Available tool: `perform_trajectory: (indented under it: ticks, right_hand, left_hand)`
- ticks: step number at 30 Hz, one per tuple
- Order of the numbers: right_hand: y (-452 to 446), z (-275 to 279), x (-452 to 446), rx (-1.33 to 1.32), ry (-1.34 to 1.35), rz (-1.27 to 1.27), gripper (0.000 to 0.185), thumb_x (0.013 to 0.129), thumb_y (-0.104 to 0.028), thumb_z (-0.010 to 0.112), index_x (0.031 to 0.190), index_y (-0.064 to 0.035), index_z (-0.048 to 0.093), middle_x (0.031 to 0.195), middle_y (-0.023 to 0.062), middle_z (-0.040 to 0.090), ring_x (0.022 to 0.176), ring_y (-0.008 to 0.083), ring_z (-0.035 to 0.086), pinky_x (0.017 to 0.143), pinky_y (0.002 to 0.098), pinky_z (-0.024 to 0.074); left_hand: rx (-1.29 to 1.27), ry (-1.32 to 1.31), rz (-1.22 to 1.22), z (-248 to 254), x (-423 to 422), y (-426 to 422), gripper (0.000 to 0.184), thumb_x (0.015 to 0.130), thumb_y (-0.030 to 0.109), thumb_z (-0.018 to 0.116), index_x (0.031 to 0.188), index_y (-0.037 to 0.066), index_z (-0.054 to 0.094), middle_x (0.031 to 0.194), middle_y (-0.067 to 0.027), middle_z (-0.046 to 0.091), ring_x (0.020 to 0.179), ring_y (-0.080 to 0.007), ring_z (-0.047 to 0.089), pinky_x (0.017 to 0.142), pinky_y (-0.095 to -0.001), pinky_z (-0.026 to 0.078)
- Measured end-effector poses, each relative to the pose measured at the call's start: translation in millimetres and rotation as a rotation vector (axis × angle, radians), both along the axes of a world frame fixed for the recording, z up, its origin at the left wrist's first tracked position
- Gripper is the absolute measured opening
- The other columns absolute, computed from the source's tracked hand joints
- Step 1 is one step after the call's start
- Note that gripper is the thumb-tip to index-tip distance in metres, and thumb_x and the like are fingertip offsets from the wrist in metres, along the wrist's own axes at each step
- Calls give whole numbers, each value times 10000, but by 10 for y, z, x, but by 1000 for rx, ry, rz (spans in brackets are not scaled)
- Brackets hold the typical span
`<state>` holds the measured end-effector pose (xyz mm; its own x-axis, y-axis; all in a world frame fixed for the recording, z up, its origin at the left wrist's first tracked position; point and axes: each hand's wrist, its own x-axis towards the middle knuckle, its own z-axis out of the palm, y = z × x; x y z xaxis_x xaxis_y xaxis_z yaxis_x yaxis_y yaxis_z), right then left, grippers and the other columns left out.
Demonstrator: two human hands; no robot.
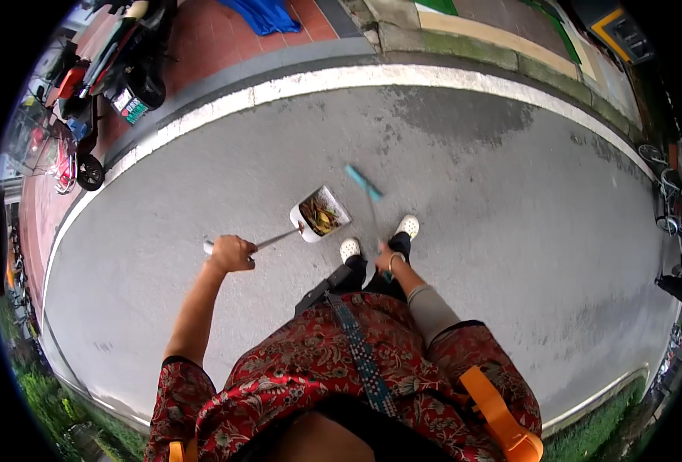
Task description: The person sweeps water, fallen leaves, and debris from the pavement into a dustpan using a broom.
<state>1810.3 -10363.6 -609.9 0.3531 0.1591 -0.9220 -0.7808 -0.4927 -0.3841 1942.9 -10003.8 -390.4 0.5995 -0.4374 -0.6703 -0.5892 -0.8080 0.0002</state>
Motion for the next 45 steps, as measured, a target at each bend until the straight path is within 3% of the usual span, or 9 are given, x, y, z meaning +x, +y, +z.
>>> perform_trajectory:
  ticks: [17,22,23,32,34,35,37,40,45]
  right_hand:
    - [-1890,482,-301,1164,421,-1262,108,787,-153,493,737,-106,410,575,22,413,433,92,383,377,198,337]
    - [-2264,491,85,-47,50,-542,237,776,-158,485,575,-106,370,460,36,362,396,136,398,349,267,358]
    - [-2372,386,101,178,104,-1042,236,775,-148,458,558,-87,387,433,60,371,366,178,405,341,302,360]
    - [-3328,208,-141,-55,358,-1324,161,825,-142,383,686,-80,436,404,54,342,309,186,337,311,338,364]
    - [-3591,207,-224,602,408,-1912,104,847,-164,364,833,-78,421,400,47,341,307,184,335,314,336,364]
    - [-3644,162,-115,599,407,-1915,104,847,-164,364,833,-78,421,400,47,341,307,184,335,314,336,364]
    - [-3709,61,213,-5,314,-629,118,852,-184,368,916,-88,347,418,36,354,336,165,363,314,309,354]
    - [-3525,83,494,496,332,-1661,112,846,-190,383,799,-88,382,440,43,376,365,175,400,329,324,362]
    - [-3473,-7,933,674,314,-1524,125,828,-170,405,766,-69,365,454,58,379,379,180,414,353,344,372]
  left_hand:
    - [-107,-34,433,-12,-351,-161,365,697,379,537,1042,261,564,911,-73,612,842,-243,584,725,-363,475]
    - [-144,-40,655,128,-491,-425,366,690,347,525,1039,249,572,949,-84,601,863,-253,575,752,-359,467]
    - [-141,-53,696,148,-500,-501,374,680,356,546,1031,230,579,949,-79,603,863,-246,577,751,-348,468]
    - [-219,-217,1000,357,-390,-1050,386,665,366,597,1009,192,592,921,-67,616,858,-240,581,741,-335,466]
    - [-217,-232,1034,433,-288,-1217,384,662,361,605,1007,192,593,913,-66,618,853,-243,582,737,-337,467]
    - [-207,-247,1072,466,-221,-1285,383,660,356,613,1005,191,594,906,-65,619,847,-247,584,733,-339,468]
    - [-200,-266,1059,553,-34,-1407,380,657,351,621,1002,193,596,896,-68,621,841,-248,586,730,-342,469]
    - [-205,-303,1055,635,260,-1541,369,649,343,641,986,198,606,871,-80,624,821,-254,592,725,-348,471]
    - [-250,-291,1163,707,830,-1786,357,645,342,647,968,193,616,861,-83,626,819,-254,592,725,-351,469]
